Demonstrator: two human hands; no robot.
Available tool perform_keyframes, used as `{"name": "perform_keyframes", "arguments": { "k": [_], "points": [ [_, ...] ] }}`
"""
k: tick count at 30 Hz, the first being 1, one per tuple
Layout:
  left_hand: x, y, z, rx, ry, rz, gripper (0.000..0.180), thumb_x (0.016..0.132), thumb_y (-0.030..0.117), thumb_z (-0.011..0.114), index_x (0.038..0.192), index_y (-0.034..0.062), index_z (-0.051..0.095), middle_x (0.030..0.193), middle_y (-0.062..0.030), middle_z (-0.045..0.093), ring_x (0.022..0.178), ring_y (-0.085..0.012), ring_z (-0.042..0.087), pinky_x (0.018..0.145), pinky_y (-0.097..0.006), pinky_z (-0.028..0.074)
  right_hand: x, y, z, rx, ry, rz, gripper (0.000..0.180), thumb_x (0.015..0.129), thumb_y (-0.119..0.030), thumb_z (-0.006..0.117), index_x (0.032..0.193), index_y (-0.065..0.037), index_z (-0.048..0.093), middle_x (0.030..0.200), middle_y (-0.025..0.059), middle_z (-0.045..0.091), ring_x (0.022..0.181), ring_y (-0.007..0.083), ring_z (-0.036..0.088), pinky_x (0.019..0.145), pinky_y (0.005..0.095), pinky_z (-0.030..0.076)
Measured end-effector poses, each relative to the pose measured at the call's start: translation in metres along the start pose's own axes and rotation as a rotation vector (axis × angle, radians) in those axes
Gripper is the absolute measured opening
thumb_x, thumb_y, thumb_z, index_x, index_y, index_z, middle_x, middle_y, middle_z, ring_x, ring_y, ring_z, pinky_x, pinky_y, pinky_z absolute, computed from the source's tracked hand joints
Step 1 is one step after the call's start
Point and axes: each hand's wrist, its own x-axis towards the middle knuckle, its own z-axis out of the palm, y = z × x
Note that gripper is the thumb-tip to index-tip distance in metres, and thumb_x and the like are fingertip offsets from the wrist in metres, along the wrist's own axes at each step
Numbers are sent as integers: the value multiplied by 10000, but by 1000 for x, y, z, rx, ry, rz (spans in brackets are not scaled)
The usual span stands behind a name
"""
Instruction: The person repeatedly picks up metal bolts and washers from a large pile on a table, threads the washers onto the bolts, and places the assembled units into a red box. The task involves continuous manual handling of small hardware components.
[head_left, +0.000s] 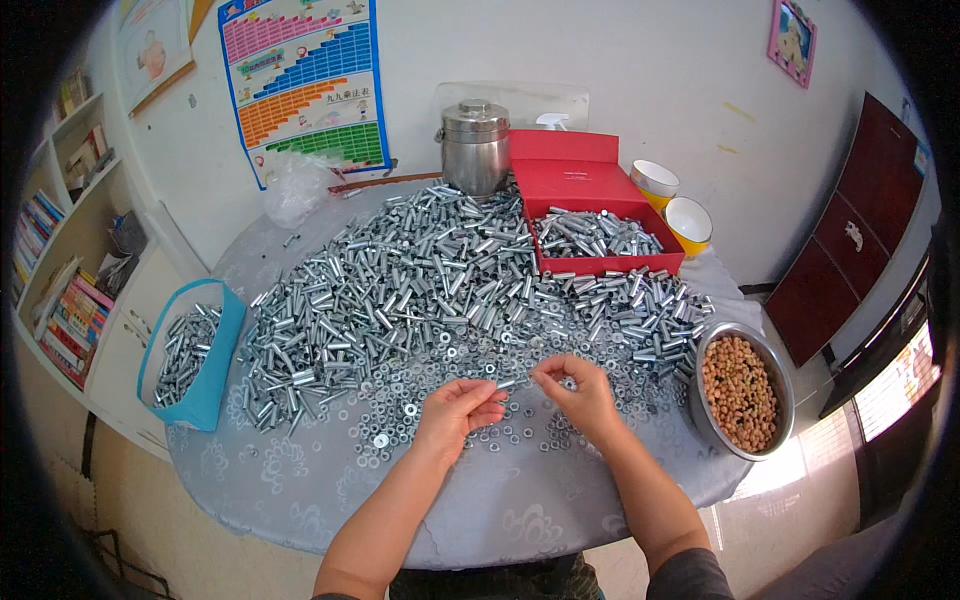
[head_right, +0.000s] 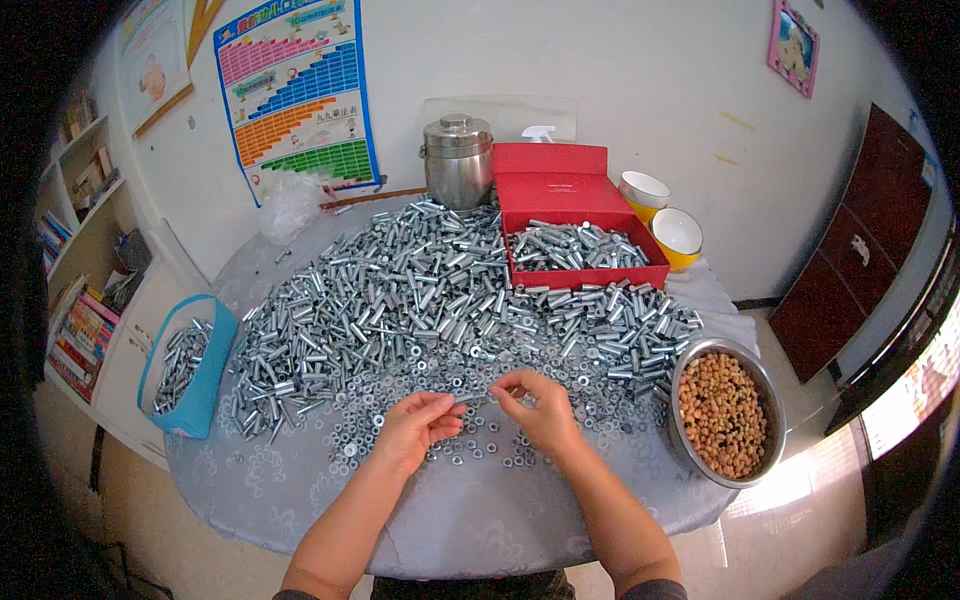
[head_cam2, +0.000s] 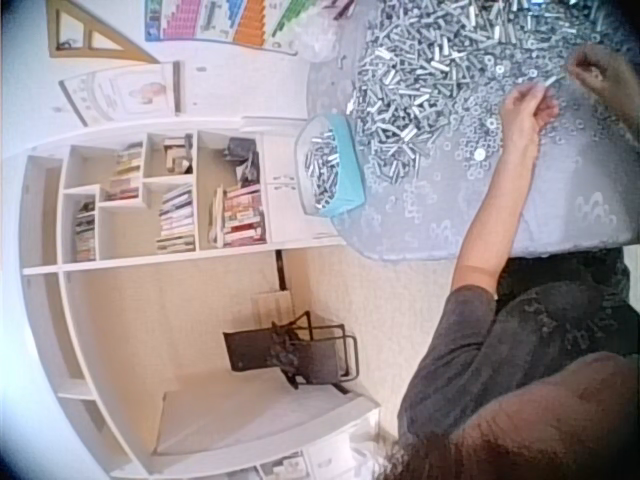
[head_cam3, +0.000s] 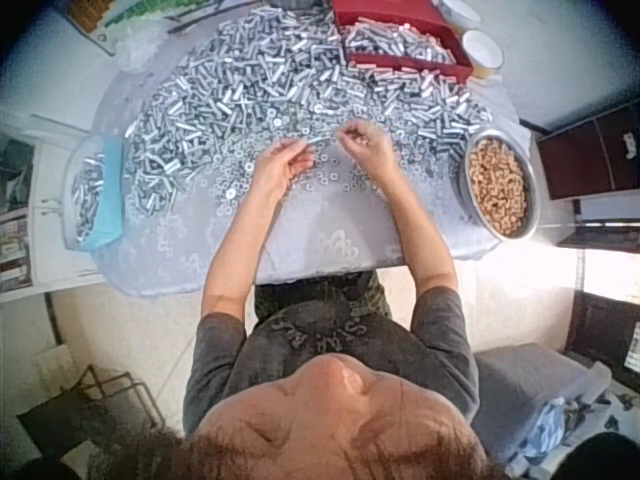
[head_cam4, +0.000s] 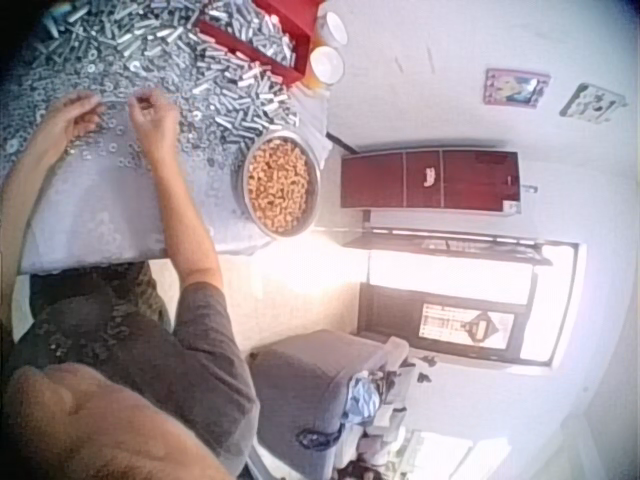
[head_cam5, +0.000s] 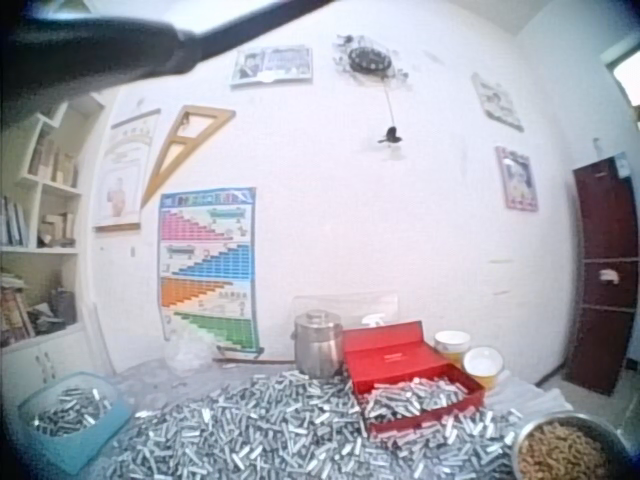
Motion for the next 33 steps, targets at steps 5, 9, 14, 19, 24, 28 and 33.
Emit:
{"name": "perform_keyframes", "arguments": {
  "k": [5,9,14,19,24,28,33],
  "points": [
    [1,-1,-1,-13,-16,-4,151,827,110,601,914,-8,566,876,-157,637,680,-161,628,625,-261,538,-3,-4,3,25,-56,-55,129,759,-77,668,864,-9,639,816,52,643,736,123,578,692,254,464],
    [0,-1,-2,-31,-16,-9,136,835,108,590,904,-7,564,868,-150,638,680,-155,629,620,-255,540,-3,-3,4,94,-64,-37,132,752,-67,673,869,-13,641,818,49,644,736,118,575,695,254,465],
    [1,-1,-2,-57,-41,-19,135,841,113,584,896,-6,558,851,-145,639,672,-152,629,613,-249,543,-3,2,8,251,-67,35,92,738,-43,680,817,-25,636,838,45,637,755,112,570,712,252,461],
    [0,-2,-1,-64,-37,-23,140,841,115,583,901,-8,552,847,-151,639,661,-152,628,608,-249,544,-2,7,8,363,-112,29,99,718,-28,691,786,-39,621,920,53,614,796,104,559,722,242,456],
    [2,-3,-2,-72,-48,-35,140,845,123,578,897,-6,554,858,-155,638,650,-150,628,602,-247,546,-2,4,6,285,-191,-36,97,726,-23,677,797,-42,614,982,63,596,818,104,553,722,237,451],
    [4,-3,-6,-113,-59,-45,169,828,116,602,908,-26,558,864,-161,635,673,-161,628,632,-262,545,-2,-1,5,421,-162,44,49,743,-25,656,771,-51,625,947,52,600,806,112,555,708,248,460],
    [5,-1,-9,-127,-45,-15,149,828,126,604,883,-6,563,856,-149,639,665,-150,628,623,-261,545,3,-5,-11,-194,-239,91,132,698,-146,695,779,-55,643,808,60,621,726,167,580,634,279,460]
  ]
}}
